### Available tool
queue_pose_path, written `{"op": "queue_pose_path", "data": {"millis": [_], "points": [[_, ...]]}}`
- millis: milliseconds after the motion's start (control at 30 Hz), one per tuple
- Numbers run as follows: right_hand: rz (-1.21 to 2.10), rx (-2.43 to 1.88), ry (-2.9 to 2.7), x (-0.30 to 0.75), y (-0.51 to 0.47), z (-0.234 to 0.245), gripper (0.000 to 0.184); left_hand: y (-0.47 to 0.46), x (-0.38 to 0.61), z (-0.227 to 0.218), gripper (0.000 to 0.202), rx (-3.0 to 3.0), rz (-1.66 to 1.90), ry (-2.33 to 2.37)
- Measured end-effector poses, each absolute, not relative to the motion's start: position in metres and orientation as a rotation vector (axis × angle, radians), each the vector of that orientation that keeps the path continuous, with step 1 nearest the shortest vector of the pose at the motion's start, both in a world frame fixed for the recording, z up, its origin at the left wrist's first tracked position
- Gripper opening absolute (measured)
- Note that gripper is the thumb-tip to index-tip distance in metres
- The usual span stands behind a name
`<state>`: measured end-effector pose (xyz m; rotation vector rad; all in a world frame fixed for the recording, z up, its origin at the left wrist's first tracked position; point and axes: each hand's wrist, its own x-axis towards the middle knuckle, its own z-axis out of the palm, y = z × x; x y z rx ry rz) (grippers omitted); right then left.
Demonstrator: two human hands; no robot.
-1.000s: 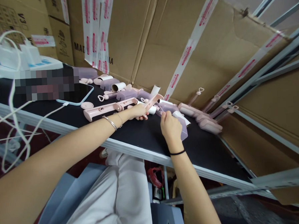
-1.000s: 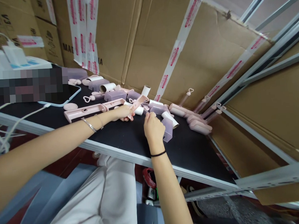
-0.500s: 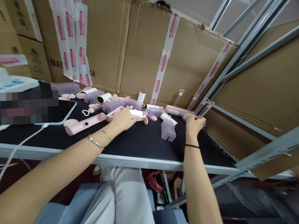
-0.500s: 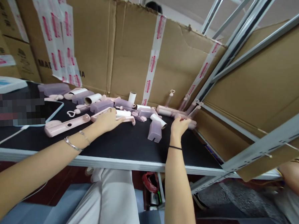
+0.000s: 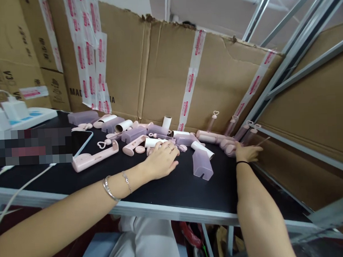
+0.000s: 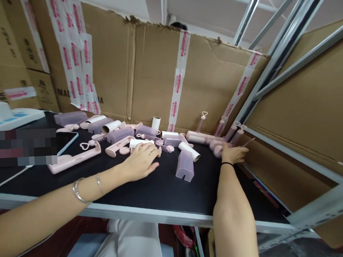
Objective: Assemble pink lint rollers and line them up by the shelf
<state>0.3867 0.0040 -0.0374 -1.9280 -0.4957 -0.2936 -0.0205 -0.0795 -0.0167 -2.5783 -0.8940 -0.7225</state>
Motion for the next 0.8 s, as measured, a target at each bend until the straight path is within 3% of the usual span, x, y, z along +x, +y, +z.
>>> {"op": "queue_pose_path", "data": {"millis": [200, 367, 500, 667, 733, 800], "points": [[-0.323, -1.877, -0.405, 0.38, -0.003, -0.025, 0.044, -0.075, -0.022, -0.015, 0.02, -2.622, -0.784, -0.958], [-0.372, -1.296, -0.644, 0.327, -0.028, 0.024, 0.044, -0.072, -0.024, -0.013, 0.018, -2.777, -1.111, -0.999], [0.116, -0.636, -1.109, 0.238, -0.047, 0.06, 0.045, -0.069, -0.026, -0.011, 0.032, -3.157, -1.693, -1.14], [0.837, -0.472, -1.439, 0.13, -0.059, 0.052, 0.045, -0.067, -0.031, -0.007, 0.051, -3.387, -2.798, -1.03], [0.923, -0.43, -1.329, 0.113, -0.056, 0.044, 0.044, -0.065, -0.035, -0.004, 0.049, -3.148, -3.043, -1.168], [0.892, -0.406, -1.156, 0.117, -0.05, 0.039, 0.042, -0.06, -0.04, -0.001, 0.049, -2.901, -3.028, -1.397]]}}
